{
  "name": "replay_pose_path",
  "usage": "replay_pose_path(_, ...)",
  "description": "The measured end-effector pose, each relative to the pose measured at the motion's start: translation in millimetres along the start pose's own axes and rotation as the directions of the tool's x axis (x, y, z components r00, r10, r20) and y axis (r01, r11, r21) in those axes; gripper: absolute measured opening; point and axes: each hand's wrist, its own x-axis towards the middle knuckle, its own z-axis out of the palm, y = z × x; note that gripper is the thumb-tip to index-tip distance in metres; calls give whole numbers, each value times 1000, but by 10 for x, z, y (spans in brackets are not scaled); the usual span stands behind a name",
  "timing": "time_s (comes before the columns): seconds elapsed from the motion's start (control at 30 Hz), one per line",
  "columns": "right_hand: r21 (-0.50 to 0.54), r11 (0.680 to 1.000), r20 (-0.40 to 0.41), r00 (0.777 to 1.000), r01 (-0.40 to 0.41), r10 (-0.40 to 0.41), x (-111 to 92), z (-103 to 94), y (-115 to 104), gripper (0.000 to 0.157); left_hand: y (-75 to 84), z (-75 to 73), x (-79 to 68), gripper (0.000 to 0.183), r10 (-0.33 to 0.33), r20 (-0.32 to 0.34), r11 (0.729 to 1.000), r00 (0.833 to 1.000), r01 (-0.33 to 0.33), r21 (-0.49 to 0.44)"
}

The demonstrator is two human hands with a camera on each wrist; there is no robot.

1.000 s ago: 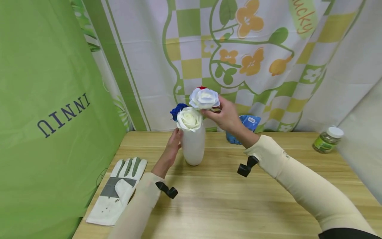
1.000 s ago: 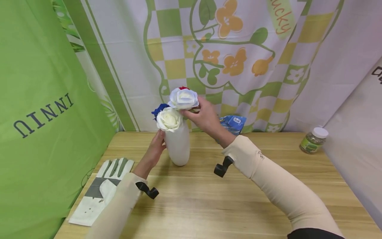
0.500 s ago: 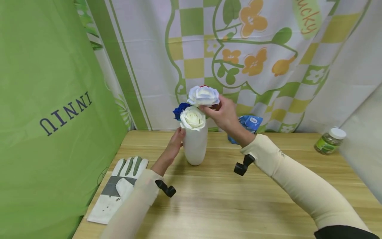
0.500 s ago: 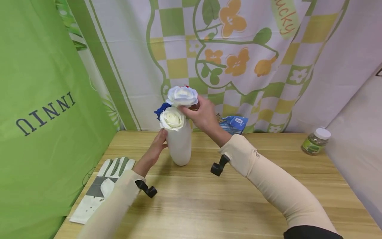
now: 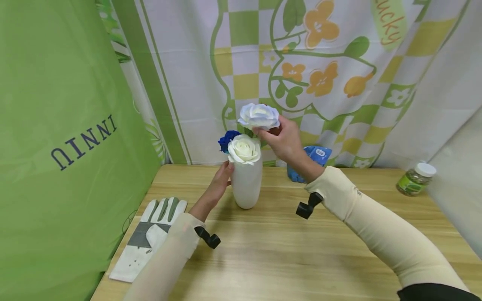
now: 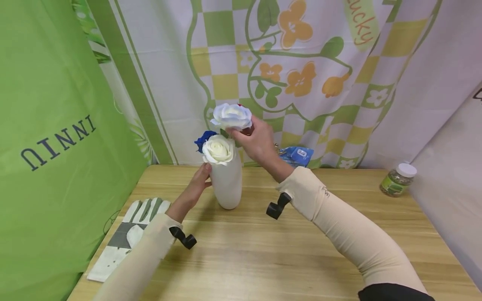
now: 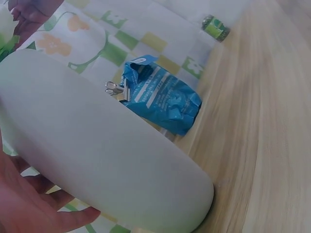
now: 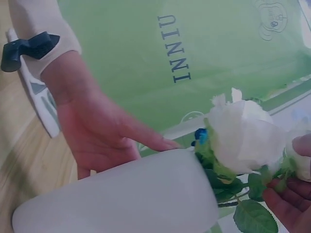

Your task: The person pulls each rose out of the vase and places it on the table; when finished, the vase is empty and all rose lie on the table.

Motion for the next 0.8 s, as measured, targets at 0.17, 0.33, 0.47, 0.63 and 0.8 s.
replay_pose_path(0.17, 69, 998, 14, 1000, -3, 2, 31, -31, -30, 43, 11, -4, -20, 72, 14, 12, 1000, 1000, -14, 3)
replay_pose_path(0.33, 90, 996, 14, 1000, -22, 21, 46, -51, -86, 44, 12, -5, -25, 72, 27, 8, 1000, 1000, -27, 10)
replay_pose_path(0.47, 60, 998, -23, 1000, -20, 22, 49, -71, -130, 45, 10, 8, -31, 79, 32, -7, 999, 999, -32, 19)
replay_pose_path(0.63, 24, 1000, -59, 998, -18, 20, 70, -92, -181, 44, 3, 29, -38, 82, 23, -32, 999, 999, -22, 32)
replay_pose_path(0.8, 16, 1000, -72, 997, -10, 11, 100, -109, -254, 45, -12, 18, -17, 87, 29, -40, 999, 999, -28, 36)
